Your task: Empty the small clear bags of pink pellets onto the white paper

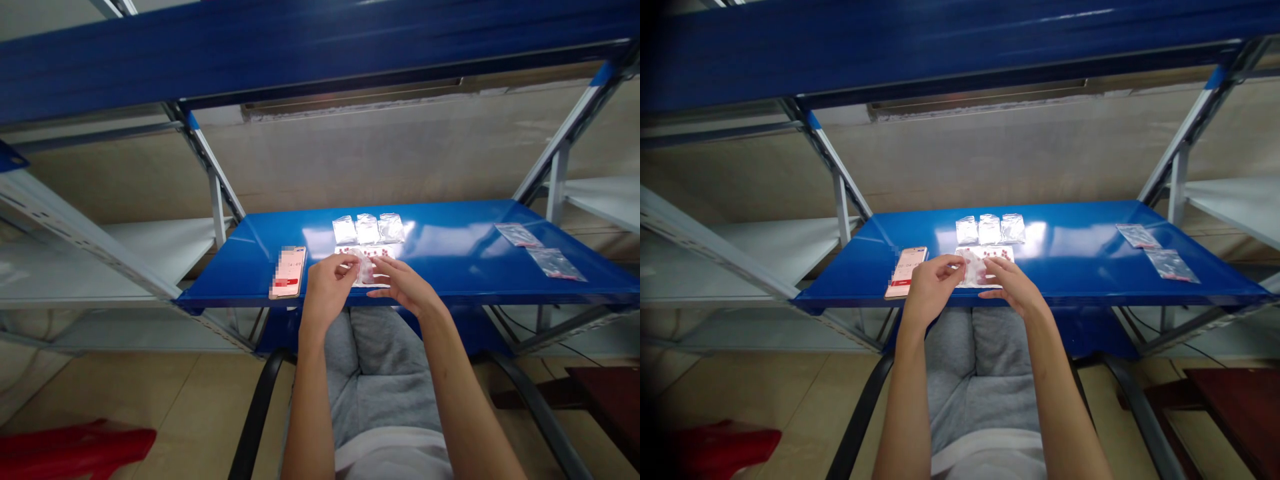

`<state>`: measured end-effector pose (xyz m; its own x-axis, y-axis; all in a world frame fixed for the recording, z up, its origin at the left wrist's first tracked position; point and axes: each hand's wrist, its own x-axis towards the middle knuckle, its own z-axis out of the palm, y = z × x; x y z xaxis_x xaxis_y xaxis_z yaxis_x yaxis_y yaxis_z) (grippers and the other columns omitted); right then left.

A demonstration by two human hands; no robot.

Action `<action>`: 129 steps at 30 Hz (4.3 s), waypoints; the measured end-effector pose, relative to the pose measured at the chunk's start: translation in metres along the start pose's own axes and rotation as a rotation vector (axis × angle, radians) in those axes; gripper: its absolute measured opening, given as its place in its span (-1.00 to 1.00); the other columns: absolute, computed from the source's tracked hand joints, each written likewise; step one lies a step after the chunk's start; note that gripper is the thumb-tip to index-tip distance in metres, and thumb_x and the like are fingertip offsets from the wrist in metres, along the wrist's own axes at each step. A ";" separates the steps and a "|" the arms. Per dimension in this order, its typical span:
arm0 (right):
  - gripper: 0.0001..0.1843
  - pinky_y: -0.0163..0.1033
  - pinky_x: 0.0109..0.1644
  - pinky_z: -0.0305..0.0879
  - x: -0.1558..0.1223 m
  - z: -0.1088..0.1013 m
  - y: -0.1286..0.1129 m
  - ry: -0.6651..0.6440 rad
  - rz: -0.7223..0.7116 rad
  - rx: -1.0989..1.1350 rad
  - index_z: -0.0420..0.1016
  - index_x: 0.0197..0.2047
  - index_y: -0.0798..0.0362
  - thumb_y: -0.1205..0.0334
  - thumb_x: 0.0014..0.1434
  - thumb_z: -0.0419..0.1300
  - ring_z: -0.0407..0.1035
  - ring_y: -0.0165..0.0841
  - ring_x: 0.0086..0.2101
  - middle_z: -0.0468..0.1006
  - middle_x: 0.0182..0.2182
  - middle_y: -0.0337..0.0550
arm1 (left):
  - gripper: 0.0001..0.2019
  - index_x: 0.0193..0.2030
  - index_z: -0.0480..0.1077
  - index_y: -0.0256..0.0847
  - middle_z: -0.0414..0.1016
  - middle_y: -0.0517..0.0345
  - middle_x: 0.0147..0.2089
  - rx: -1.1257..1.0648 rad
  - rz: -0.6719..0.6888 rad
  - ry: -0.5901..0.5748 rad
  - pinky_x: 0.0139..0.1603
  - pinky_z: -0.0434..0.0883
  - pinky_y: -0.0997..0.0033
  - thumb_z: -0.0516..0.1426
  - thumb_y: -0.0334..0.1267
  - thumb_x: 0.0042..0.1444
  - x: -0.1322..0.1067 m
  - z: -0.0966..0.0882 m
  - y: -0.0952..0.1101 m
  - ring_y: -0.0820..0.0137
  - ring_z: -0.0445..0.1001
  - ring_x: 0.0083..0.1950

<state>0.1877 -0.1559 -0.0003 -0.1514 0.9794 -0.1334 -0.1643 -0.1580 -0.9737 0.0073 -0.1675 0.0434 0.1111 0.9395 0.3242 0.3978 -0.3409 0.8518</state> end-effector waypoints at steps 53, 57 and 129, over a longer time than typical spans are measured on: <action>-0.59 -0.38 -0.45 0.24 0.001 -0.015 -0.004 0.080 -0.038 0.252 0.46 -0.39 0.02 0.07 -0.16 0.57 0.47 -0.41 -0.40 0.56 -0.42 -0.26 | -0.78 -0.11 0.67 -0.23 0.69 0.03 -0.19 -0.086 -0.068 -0.145 -0.28 0.45 0.46 0.26 -0.29 0.13 0.003 -0.005 -0.021 0.36 0.57 -0.29; -0.58 -0.40 -0.43 0.23 -0.001 -0.017 -0.006 0.104 -0.054 0.220 0.50 -0.42 0.03 0.08 -0.23 0.60 0.36 -0.47 -0.42 0.51 -0.45 -0.30 | -0.77 -0.10 0.67 -0.23 0.69 0.03 -0.19 -0.076 -0.069 -0.152 -0.27 0.45 0.46 0.25 -0.31 0.12 0.003 -0.005 -0.022 0.36 0.57 -0.29; -0.74 -0.25 -0.26 0.09 0.080 -0.060 -0.068 -0.416 -0.772 -1.446 0.54 -0.48 0.01 0.46 0.20 0.19 0.37 -0.34 -0.44 0.59 -0.49 -0.17 | -0.71 0.01 0.56 -0.22 0.59 0.08 -0.15 0.096 -0.088 -0.023 -0.10 0.47 0.36 0.29 -0.42 0.12 0.010 0.054 -0.057 0.44 0.50 -0.31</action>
<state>0.2454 -0.0589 0.0439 -0.7340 0.6336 0.2446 0.6095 0.7734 -0.1745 0.0345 -0.1370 -0.0239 0.0917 0.9666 0.2392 0.4918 -0.2528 0.8332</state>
